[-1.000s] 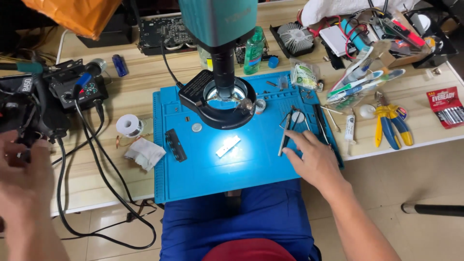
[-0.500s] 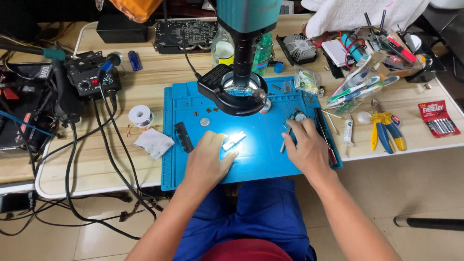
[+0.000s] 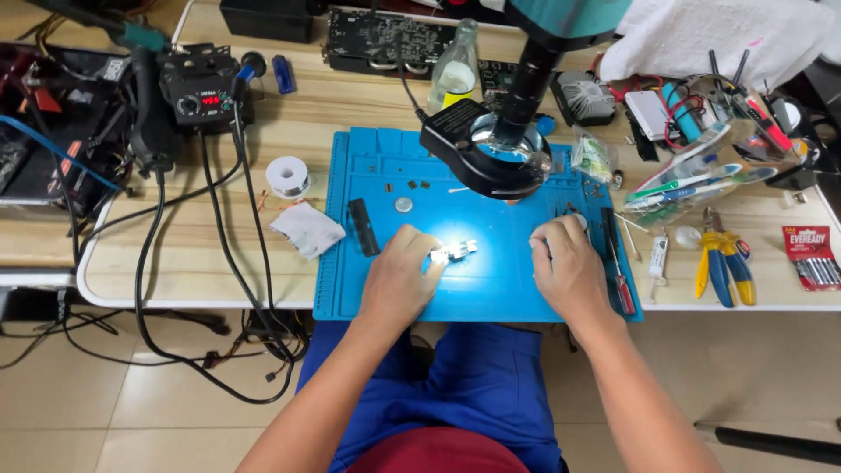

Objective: Positioning a microchip on a circuit board using a heat gun and tweezers under a digital microscope.

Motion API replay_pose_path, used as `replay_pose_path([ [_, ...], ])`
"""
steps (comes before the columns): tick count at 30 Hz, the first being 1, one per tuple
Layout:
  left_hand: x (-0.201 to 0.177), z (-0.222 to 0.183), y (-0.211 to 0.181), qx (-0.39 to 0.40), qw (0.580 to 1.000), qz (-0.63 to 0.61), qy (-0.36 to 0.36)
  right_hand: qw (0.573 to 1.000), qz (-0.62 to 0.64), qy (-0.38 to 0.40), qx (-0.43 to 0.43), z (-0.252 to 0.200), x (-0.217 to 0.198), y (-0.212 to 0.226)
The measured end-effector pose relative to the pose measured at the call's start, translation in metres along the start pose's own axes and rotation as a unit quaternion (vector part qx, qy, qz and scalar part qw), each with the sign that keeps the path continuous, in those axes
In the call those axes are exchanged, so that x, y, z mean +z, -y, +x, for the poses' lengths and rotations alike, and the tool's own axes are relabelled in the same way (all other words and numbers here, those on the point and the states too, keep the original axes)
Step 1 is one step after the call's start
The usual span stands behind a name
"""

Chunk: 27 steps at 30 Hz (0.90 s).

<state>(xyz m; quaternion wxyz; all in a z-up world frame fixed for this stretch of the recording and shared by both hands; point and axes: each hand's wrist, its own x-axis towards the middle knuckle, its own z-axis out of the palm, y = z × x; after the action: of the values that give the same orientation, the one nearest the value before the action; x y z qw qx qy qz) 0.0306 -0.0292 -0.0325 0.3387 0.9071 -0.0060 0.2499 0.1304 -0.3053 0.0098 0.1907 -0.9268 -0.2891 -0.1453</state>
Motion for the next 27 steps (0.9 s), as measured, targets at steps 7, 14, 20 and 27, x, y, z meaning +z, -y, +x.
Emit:
replay_pose_path([
  [7,0.003,0.0,0.001,-0.024,1.0,-0.007,-0.006,0.982,0.177,-0.059,0.008,-0.002,-0.006,0.039],
  [14,0.001,-0.001,-0.001,-0.015,1.0,-0.002,-0.013,0.987,0.138,-0.076,0.013,-0.004,0.009,0.037],
  [20,-0.008,0.002,-0.005,-0.031,0.999,-0.023,0.01,0.989,0.089,-0.114,0.004,-0.006,0.022,0.039],
  [27,-0.012,0.004,-0.006,-0.041,0.998,-0.044,0.025,0.971,0.188,-0.145,0.03,0.003,0.007,0.069],
])
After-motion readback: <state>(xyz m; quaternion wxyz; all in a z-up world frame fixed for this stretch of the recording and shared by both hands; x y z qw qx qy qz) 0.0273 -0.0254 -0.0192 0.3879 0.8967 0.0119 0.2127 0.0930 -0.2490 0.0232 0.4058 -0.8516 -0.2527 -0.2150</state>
